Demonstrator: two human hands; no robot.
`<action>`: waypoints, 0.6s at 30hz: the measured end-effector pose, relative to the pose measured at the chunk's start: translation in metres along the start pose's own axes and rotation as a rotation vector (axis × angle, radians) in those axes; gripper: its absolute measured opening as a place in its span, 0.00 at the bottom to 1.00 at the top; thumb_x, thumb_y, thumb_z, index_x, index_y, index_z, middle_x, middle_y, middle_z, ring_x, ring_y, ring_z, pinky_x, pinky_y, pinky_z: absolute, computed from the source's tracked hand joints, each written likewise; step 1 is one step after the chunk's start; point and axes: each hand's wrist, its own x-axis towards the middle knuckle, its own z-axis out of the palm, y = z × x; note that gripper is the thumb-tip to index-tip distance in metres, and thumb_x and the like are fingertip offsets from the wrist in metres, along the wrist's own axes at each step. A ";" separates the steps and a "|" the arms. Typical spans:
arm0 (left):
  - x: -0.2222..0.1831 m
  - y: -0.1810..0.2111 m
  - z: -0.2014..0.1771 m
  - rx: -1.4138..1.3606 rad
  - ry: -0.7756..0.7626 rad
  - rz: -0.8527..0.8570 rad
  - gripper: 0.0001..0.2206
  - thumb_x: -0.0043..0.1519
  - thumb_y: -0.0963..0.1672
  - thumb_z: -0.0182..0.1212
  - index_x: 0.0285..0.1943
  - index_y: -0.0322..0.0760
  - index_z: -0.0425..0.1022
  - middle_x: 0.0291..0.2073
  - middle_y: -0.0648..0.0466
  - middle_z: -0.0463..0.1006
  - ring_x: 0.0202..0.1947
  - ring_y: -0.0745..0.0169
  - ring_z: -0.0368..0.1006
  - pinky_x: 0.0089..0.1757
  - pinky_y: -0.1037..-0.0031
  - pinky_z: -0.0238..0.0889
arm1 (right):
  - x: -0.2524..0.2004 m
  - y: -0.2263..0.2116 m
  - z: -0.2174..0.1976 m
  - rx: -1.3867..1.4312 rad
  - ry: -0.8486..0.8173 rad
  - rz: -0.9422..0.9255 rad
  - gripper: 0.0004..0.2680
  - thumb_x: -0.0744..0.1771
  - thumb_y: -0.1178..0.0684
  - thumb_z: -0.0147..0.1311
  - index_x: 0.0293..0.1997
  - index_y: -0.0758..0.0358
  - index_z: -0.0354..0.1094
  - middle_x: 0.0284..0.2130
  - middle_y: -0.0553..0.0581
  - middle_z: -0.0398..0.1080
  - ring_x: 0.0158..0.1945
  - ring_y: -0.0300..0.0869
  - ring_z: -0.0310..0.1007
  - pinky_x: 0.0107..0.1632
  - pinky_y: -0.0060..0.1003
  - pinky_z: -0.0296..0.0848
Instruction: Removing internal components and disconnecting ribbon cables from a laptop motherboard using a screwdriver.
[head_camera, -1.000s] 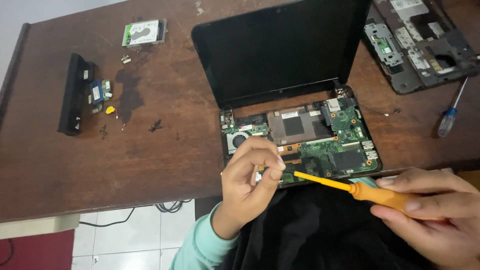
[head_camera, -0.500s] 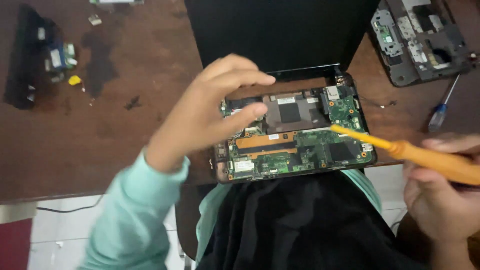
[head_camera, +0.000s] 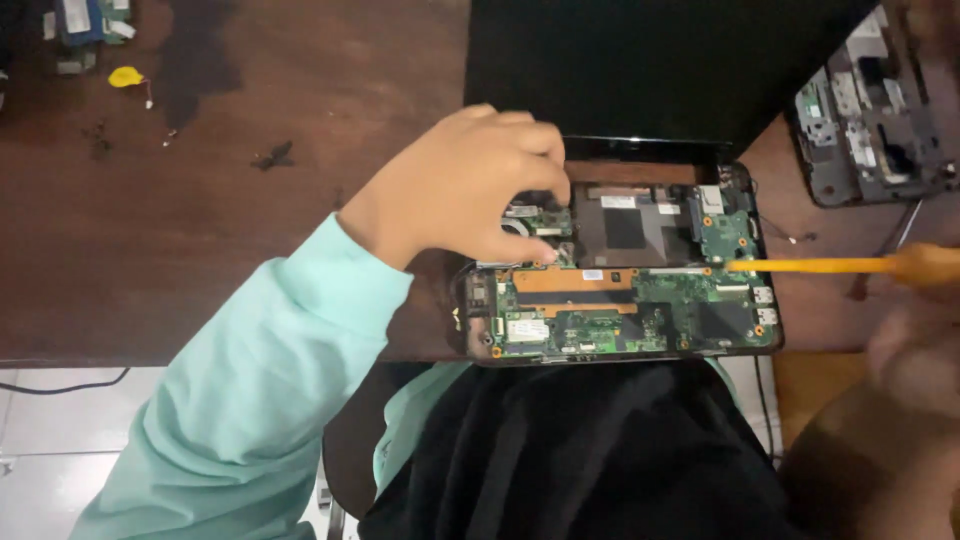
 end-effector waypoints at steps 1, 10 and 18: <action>-0.001 0.001 0.000 -0.011 -0.075 -0.050 0.22 0.54 0.58 0.71 0.49 0.46 0.83 0.44 0.58 0.77 0.44 0.54 0.73 0.41 0.57 0.61 | 0.003 -0.028 0.022 0.522 -0.070 0.055 0.16 0.72 0.50 0.55 0.69 0.60 0.61 0.68 0.55 0.64 0.75 0.44 0.63 0.84 0.39 0.63; -0.002 0.004 0.002 -0.043 -0.223 -0.200 0.21 0.50 0.59 0.70 0.43 0.48 0.84 0.38 0.58 0.77 0.37 0.53 0.75 0.41 0.55 0.61 | 0.035 -0.390 0.200 0.190 -0.475 -0.412 0.13 0.73 0.57 0.50 0.59 0.59 0.46 0.44 0.62 0.63 0.43 0.46 0.75 0.46 0.32 0.73; 0.002 0.006 -0.004 -0.078 -0.234 -0.207 0.22 0.49 0.58 0.71 0.47 0.49 0.84 0.46 0.59 0.81 0.44 0.54 0.76 0.44 0.56 0.60 | 0.050 -0.384 0.215 0.231 -0.540 -0.486 0.13 0.71 0.60 0.52 0.57 0.63 0.49 0.43 0.66 0.64 0.44 0.48 0.77 0.45 0.33 0.79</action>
